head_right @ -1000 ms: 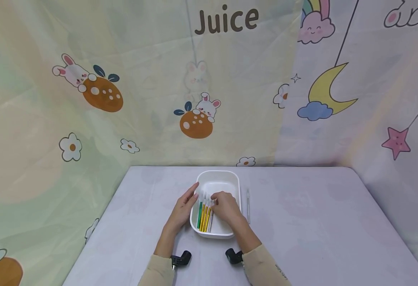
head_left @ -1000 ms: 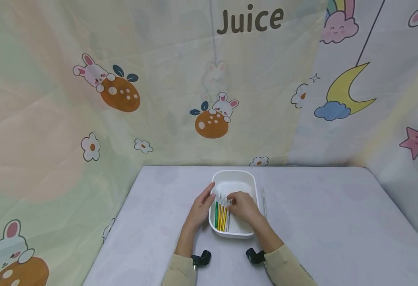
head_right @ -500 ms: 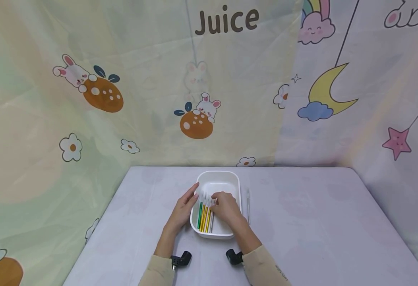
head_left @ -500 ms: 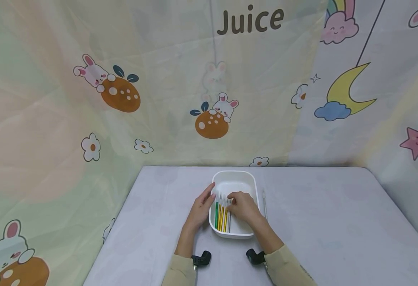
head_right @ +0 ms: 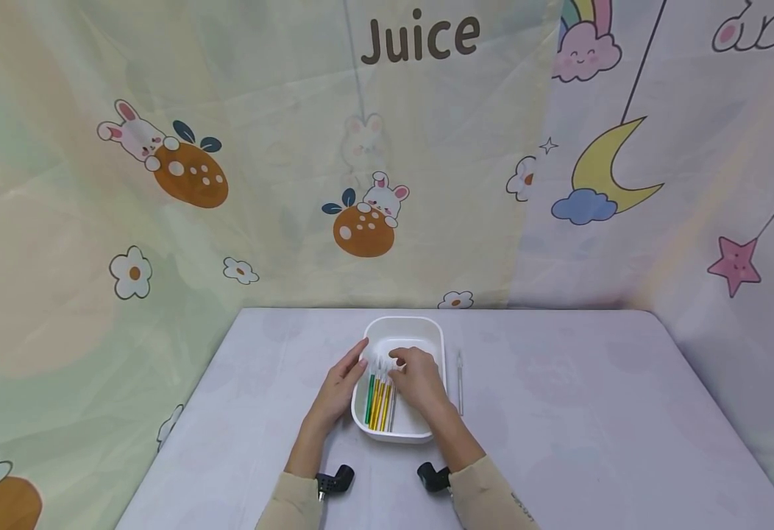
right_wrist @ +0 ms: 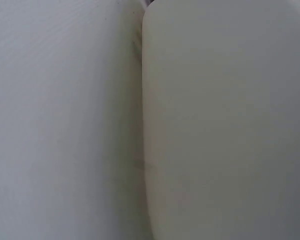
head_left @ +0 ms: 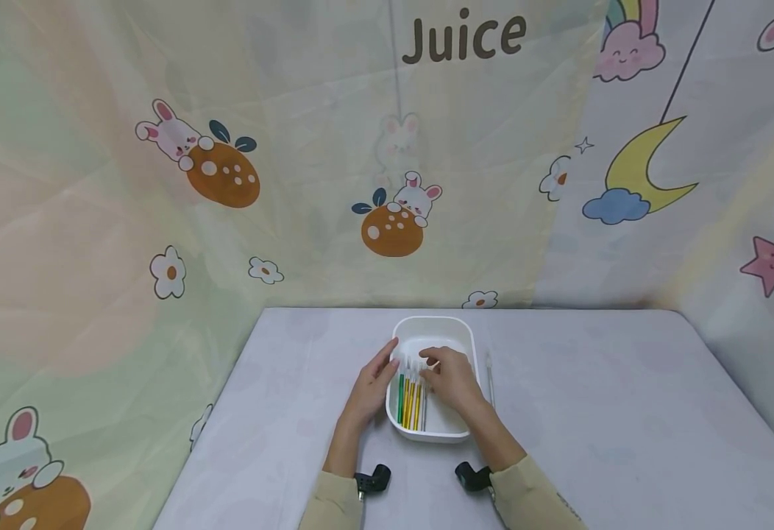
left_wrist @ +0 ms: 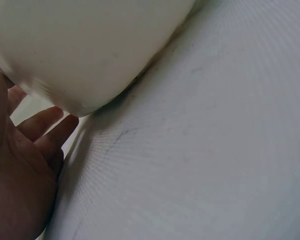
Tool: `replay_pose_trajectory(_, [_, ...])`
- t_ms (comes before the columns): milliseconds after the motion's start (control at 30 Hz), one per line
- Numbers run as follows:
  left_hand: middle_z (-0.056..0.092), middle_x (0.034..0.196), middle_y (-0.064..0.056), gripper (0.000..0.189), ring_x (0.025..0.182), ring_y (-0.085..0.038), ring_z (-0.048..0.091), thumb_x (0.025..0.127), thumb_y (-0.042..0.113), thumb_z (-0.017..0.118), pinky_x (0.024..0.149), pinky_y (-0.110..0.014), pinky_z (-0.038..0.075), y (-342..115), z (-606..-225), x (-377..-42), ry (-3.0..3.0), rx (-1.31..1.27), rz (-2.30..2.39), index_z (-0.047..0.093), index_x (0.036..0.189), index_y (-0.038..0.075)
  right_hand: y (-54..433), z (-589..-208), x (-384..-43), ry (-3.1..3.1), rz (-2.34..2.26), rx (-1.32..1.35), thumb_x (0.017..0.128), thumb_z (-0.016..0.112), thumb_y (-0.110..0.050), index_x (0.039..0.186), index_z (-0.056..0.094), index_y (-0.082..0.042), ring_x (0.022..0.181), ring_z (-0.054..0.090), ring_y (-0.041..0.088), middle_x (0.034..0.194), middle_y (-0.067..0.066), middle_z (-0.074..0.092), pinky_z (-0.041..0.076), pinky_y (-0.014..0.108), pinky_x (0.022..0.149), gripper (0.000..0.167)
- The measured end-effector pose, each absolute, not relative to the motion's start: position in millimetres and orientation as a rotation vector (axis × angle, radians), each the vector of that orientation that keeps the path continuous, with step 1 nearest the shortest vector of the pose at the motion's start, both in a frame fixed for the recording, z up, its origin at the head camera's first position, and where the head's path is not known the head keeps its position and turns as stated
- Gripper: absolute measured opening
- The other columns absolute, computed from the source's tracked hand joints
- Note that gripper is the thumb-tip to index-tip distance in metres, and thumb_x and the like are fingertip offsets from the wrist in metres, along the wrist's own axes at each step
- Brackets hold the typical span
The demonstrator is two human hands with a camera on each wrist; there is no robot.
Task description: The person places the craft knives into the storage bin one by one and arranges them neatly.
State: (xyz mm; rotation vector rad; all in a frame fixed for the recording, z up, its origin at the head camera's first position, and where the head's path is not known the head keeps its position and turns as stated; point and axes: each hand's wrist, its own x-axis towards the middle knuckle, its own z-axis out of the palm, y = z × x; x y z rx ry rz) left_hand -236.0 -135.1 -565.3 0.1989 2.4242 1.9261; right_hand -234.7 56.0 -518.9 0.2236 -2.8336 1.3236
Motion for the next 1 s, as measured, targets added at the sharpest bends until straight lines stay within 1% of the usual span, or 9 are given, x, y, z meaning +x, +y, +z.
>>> replay_pose_trajectory(67, [0.039, 0.165, 0.015, 0.048, 0.157, -0.020, 0.032, 0.110, 0.034, 0.052, 0.128, -0.049, 0.028, -135.2, -565.6, -236.3, 2.431, 0.202, 1.920, 0.046, 0.157, 0.034, 56.1, -518.1, -234.3, -2.777, 1.366, 0.223, 0.090, 0.080, -0.007, 0.126, 0.074, -0.007, 0.076, 0.063, 0.013, 0.105, 0.010, 0.072, 0.057, 0.020, 0.055, 0.036])
replay_pose_trajectory(133, [0.039, 0.165, 0.015, 0.047, 0.157, -0.020, 0.032, 0.110, 0.034, 0.052, 0.128, -0.049, 0.027, -135.4, -565.5, -236.4, 2.426, 0.194, 1.920, 0.046, 0.157, 0.036, 56.4, -517.6, -233.9, -2.729, 1.402, 0.225, 0.090, 0.080, -0.006, 0.126, 0.073, -0.007, 0.075, 0.062, 0.013, 0.105, 0.011, 0.072, 0.056, 0.019, 0.053, 0.037])
replay_pose_trajectory(300, [0.039, 0.166, 0.012, 0.046, 0.157, -0.022, 0.032, 0.110, 0.034, 0.052, 0.129, -0.050, 0.027, -136.7, -564.8, -235.8, 2.410, 0.198, 1.929, 0.047, 0.155, 0.039, 56.4, -516.9, -232.3, -2.652, 1.469, 0.215, 0.090, 0.079, -0.004, 0.128, 0.072, -0.006, 0.075, 0.062, 0.013, 0.107, 0.012, 0.071, 0.057, 0.019, 0.053, 0.039])
replay_pose_trajectory(433, [0.039, 0.166, 0.010, 0.046, 0.158, -0.023, 0.031, 0.110, 0.032, 0.051, 0.129, -0.051, 0.027, -136.7, -565.0, -235.8, 2.397, 0.217, 1.938, 0.046, 0.156, 0.038, 56.3, -515.8, -230.5, -2.610, 1.478, 0.211, 0.091, 0.080, -0.009, 0.128, 0.072, -0.007, 0.078, 0.063, 0.014, 0.107, 0.012, 0.071, 0.057, 0.018, 0.054, 0.038])
replay_pose_trajectory(600, [0.039, 0.166, 0.013, 0.045, 0.157, -0.021, 0.032, 0.110, 0.033, 0.052, 0.128, -0.050, 0.028, -135.8, -566.0, -236.7, 2.397, 0.204, 1.933, 0.047, 0.155, 0.041, 59.6, -513.2, -228.9, -2.519, 1.482, 0.262, 0.092, 0.081, -0.016, 0.127, 0.073, -0.006, 0.080, 0.066, 0.016, 0.105, 0.012, 0.072, 0.058, 0.019, 0.054, 0.037])
replay_pose_trajectory(667, [0.039, 0.165, 0.015, 0.045, 0.157, -0.019, 0.033, 0.110, 0.034, 0.052, 0.128, -0.048, 0.029, -135.4, -566.2, -237.1, 2.398, 0.187, 1.926, 0.047, 0.154, 0.041, 62.8, -510.5, -228.8, -2.473, 1.458, 0.283, 0.092, 0.081, -0.018, 0.125, 0.074, -0.006, 0.080, 0.067, 0.017, 0.103, 0.011, 0.073, 0.058, 0.019, 0.056, 0.036])
replay_pose_trajectory(833, [0.038, 0.165, 0.014, 0.047, 0.157, -0.018, 0.032, 0.110, 0.034, 0.053, 0.128, -0.048, 0.028, -134.9, -566.2, -237.1, 2.396, 0.194, 1.935, 0.047, 0.156, 0.037, 75.1, -502.0, -229.6, -2.390, 1.357, 0.294, 0.092, 0.082, -0.021, 0.121, 0.076, -0.010, 0.079, 0.068, 0.016, 0.100, 0.009, 0.075, 0.058, 0.022, 0.067, 0.032])
replay_pose_trajectory(1000, [0.038, 0.165, 0.015, 0.046, 0.157, -0.018, 0.032, 0.110, 0.033, 0.053, 0.128, -0.048, 0.028, -134.9, -565.6, -236.2, 2.393, 0.195, 1.946, 0.047, 0.155, 0.038, 90.9, -497.4, -232.2, -2.362, 1.340, 0.254, 0.091, 0.083, -0.020, 0.121, 0.076, -0.009, 0.078, 0.066, 0.016, 0.099, 0.009, 0.075, 0.056, 0.021, 0.067, 0.032])
